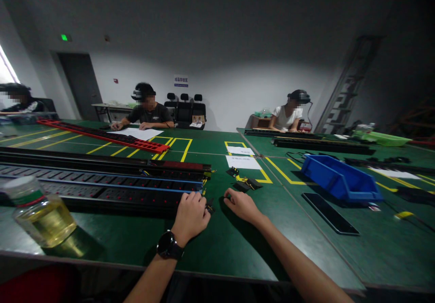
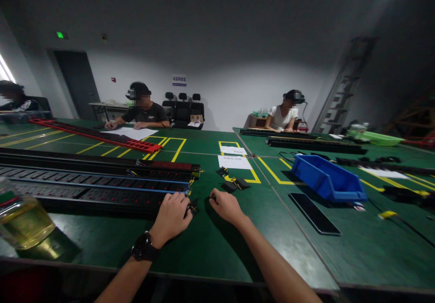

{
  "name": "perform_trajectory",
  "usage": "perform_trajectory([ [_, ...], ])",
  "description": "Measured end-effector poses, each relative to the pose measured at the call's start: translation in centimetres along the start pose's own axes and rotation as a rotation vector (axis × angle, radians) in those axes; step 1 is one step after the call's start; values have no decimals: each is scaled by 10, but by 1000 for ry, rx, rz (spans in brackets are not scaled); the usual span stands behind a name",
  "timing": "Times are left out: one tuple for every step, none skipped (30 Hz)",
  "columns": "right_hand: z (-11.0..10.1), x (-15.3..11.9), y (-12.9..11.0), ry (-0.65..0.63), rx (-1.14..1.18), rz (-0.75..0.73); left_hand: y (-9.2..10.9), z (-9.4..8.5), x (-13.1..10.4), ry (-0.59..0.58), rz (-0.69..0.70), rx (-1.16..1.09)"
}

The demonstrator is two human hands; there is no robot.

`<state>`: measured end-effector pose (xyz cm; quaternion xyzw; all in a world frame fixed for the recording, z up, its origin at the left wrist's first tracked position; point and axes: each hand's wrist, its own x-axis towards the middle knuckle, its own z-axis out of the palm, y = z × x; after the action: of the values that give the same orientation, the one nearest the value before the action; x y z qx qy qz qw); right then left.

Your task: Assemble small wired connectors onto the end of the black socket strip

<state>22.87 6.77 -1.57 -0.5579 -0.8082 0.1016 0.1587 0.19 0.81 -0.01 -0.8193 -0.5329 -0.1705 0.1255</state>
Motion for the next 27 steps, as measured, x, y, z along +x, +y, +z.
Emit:
perform_trajectory([
  [0, 0, 0, -1, 2, 3, 0, 0, 0, 1, 0, -1],
  [0, 0, 1, -3, 3, 4, 0, 0, 0, 4, -1, -1],
  [0, 0, 1, -5, 2, 5, 0, 0, 0, 6, 0, 0],
  [0, 0, 1, -6, 2, 4, 0, 0, 0, 8, 1, 0],
  [0, 0, 1, -5, 3, 2, 0, -1, 0, 10, 2, 0],
  [0, 0, 0, -3, 4, 0, 0, -1, 0, 11, 3, 0],
  [-1, 0, 0, -2, 5, -1, 1, -2, 0, 13, 2, -1],
  [-1, 0, 0, -1, 4, -1, 1, -2, 0, 14, 2, -2],
  [-1, 0, -1, -3, 1, 1, 1, -2, 0, 16, 0, -3],
  [-2, 0, -1, -6, -2, 3, 1, -2, 0, 18, -2, -6],
  [-2, 0, -1, -9, -6, 6, 1, -2, 0, 23, -4, -9],
  [-2, 0, -1, -10, -9, 7, 2, -2, 0, 28, -9, -14],
  [-2, 0, -1, -9, -11, 8, 2, -2, 0, 35, -17, -19],
  [-1, 0, -1, -7, -12, 8, 2, -2, 0, 41, -29, -24],
  [-1, 0, -1, -5, -13, 8, 3, -2, 1, 48, -45, -28],
  [-1, 0, -1, -2, -15, 7, 3, -2, 1, 56, -64, -31],
  [0, 0, 0, 1, -15, 6, 3, -2, 1, 64, -85, -33],
  [0, 1, 0, 4, -15, 3, 4, -3, 2, 73, -105, -39],
  [0, 1, 0, 8, -14, -1, 4, -4, 2, 83, -123, -49],
  [0, 1, 1, 12, -13, -4, 3, -5, 2, 93, -139, -62],
  [0, 1, 1, 13, -12, -7, 3, -5, 2, 104, -153, -80],
  [0, 1, 1, 11, -11, -7, 2, -6, 2, 114, -165, -97],
  [0, 1, 0, 7, -11, -5, 2, -7, 2, 125, -175, -111],
  [-1, 1, 0, 2, -10, 0, 1, -7, 2, 135, -183, -122],
  [-1, 1, -1, -3, -10, 5, 0, -7, 2, 147, -187, -132],
  [-2, 1, -1, -7, -10, 9, -1, -7, 2, 162, -188, -141],
  [-2, 1, -2, -9, -10, 11, -1, -6, 2, 180, -186, -153],
])
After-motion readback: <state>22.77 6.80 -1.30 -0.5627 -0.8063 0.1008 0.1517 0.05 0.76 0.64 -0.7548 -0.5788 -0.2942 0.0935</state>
